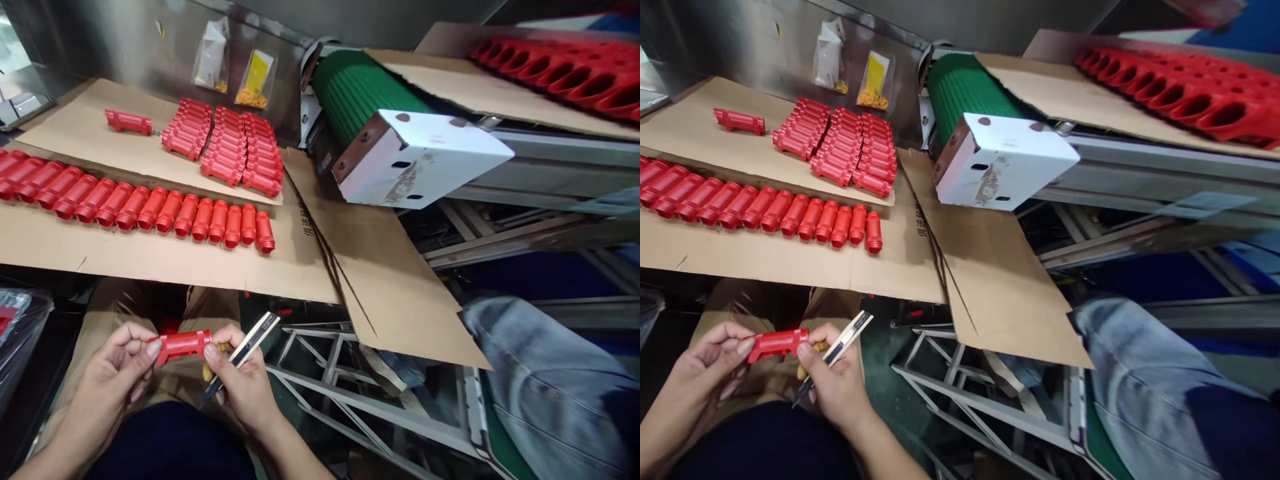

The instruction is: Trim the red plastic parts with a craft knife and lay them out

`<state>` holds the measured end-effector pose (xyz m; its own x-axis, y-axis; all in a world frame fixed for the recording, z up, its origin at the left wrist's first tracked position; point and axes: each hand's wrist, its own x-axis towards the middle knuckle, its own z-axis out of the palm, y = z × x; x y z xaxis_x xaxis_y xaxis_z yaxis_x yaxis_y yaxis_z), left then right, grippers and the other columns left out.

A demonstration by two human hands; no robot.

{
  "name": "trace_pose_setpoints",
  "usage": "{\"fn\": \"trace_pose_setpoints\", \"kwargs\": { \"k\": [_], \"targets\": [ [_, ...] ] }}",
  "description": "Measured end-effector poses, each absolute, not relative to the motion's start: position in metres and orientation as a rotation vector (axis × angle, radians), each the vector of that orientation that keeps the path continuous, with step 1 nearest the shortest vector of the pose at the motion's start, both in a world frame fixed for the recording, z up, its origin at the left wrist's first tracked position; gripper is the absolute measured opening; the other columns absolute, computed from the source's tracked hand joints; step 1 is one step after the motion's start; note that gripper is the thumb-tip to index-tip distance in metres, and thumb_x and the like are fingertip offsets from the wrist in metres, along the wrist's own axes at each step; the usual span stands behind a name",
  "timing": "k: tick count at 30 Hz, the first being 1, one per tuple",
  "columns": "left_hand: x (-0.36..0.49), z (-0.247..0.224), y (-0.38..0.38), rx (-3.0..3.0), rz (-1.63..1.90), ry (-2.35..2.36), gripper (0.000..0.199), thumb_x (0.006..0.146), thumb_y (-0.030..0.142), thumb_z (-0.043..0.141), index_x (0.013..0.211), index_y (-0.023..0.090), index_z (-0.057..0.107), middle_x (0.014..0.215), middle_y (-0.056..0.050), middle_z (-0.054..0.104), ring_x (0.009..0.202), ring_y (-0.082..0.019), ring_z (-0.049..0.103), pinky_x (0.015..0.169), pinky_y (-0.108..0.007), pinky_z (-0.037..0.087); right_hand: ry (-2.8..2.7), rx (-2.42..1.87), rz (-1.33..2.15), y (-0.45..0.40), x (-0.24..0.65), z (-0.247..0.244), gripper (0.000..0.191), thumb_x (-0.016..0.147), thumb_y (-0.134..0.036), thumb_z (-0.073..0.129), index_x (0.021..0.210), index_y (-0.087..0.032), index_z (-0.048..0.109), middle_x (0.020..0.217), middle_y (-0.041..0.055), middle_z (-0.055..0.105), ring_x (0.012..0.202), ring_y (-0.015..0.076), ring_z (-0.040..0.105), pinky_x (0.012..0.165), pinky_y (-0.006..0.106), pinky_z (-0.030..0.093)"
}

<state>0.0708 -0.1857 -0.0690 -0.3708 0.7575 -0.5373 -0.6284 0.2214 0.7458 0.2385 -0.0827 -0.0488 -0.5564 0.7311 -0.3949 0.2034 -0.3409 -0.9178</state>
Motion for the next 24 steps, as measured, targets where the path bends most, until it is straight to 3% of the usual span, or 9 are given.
{"fn": "trace_pose_setpoints", "kwargs": {
  "k": [5,8,11,13,14,16,19,22,24],
  "targets": [
    [0.074,-0.068,-0.185,0.056,1.473,1.284,0.047,0.082,0.061,0.085,0.081,0.018,0.065,0.057,0.006,0.050,0.050,-0.005,0.031,0.046,-0.013,0.026,-1.602,-1.220,1.904,-0.083,0.241,-0.053,0.049,0.098,-0.064,0.068,0.080,-0.021,0.056,0.061,-0.0015,0.068,0.040,0.0060,0.043,0.040,0.018,0.032],
    [0.070,-0.078,-0.189,0.150,1.542,1.329,0.036,0.086,0.054,0.084,0.090,0.021,0.071,0.064,0.005,0.056,0.051,-0.005,0.041,0.048,-0.013,0.034,-1.828,-1.156,1.605,-0.085,0.242,-0.053,0.043,0.103,-0.054,0.063,0.077,-0.020,0.060,0.062,-0.0012,0.064,0.052,0.0098,0.051,0.051,0.021,0.039],
    [0.062,-0.088,-0.192,0.401,1.642,1.374,0.022,0.087,0.041,0.086,0.101,0.024,0.078,0.093,-0.003,0.071,0.071,-0.012,0.065,0.065,-0.020,0.056,-2.067,-1.108,1.216,-0.090,0.242,-0.052,0.033,0.106,-0.039,0.060,0.080,-0.019,0.066,0.067,-0.0004,0.063,0.063,0.0129,0.058,0.061,0.024,0.044],
    [0.060,-0.088,-0.191,0.459,1.699,1.357,0.025,0.082,0.033,0.091,0.102,0.025,0.080,0.113,-0.006,0.072,0.093,-0.020,0.072,0.080,-0.026,0.061,-2.137,-1.033,1.091,-0.094,0.241,-0.051,0.024,0.107,-0.030,0.060,0.088,-0.019,0.070,0.072,0.0008,0.067,0.067,0.0142,0.062,0.064,0.026,0.047],
    [0.061,-0.086,-0.188,0.406,1.724,1.334,0.029,0.078,0.030,0.094,0.102,0.025,0.078,0.116,-0.005,0.071,0.096,-0.020,0.072,0.080,-0.025,0.061,-2.166,-0.961,1.057,-0.096,0.240,-0.052,0.019,0.106,-0.027,0.060,0.093,-0.019,0.071,0.075,0.0016,0.070,0.068,0.0148,0.063,0.065,0.026,0.049],
    [0.067,-0.080,-0.181,0.192,1.756,1.261,0.036,0.075,0.028,0.096,0.103,0.026,0.073,0.106,-0.002,0.071,0.087,-0.016,0.069,0.072,-0.021,0.059,-2.242,-0.760,0.949,-0.100,0.237,-0.054,0.012,0.105,-0.021,0.061,0.102,-0.018,0.073,0.078,0.0037,0.072,0.067,0.0158,0.065,0.064,0.027,0.051],
    [0.077,-0.073,-0.171,-0.064,1.715,1.122,0.037,0.078,0.036,0.094,0.102,0.023,0.069,0.089,0.001,0.069,0.073,-0.012,0.061,0.065,-0.018,0.055,-2.386,-0.536,0.685,-0.102,0.232,-0.059,0.018,0.106,-0.019,0.058,0.103,-0.017,0.075,0.071,0.0044,0.066,0.057,0.0156,0.059,0.054,0.027,0.049],
    [0.079,-0.073,-0.170,-0.067,1.638,1.052,0.045,0.080,0.036,0.093,0.117,0.024,0.071,0.088,0.001,0.069,0.077,-0.013,0.062,0.071,-0.021,0.056,-2.536,-0.480,0.611,-0.096,0.233,-0.058,0.028,0.109,-0.023,0.054,0.097,-0.017,0.078,0.068,0.0040,0.062,0.055,0.0153,0.059,0.052,0.026,0.052],
    [0.074,-0.074,-0.174,-0.013,1.619,1.046,0.053,0.082,0.035,0.092,0.129,0.025,0.070,0.093,-0.001,0.072,0.083,-0.014,0.067,0.077,-0.022,0.057,-2.554,-0.494,0.675,-0.090,0.239,-0.050,0.024,0.108,-0.028,0.060,0.100,-0.016,0.079,0.081,0.0082,0.071,0.066,0.0169,0.069,0.062,0.026,0.061]
  ]
}}
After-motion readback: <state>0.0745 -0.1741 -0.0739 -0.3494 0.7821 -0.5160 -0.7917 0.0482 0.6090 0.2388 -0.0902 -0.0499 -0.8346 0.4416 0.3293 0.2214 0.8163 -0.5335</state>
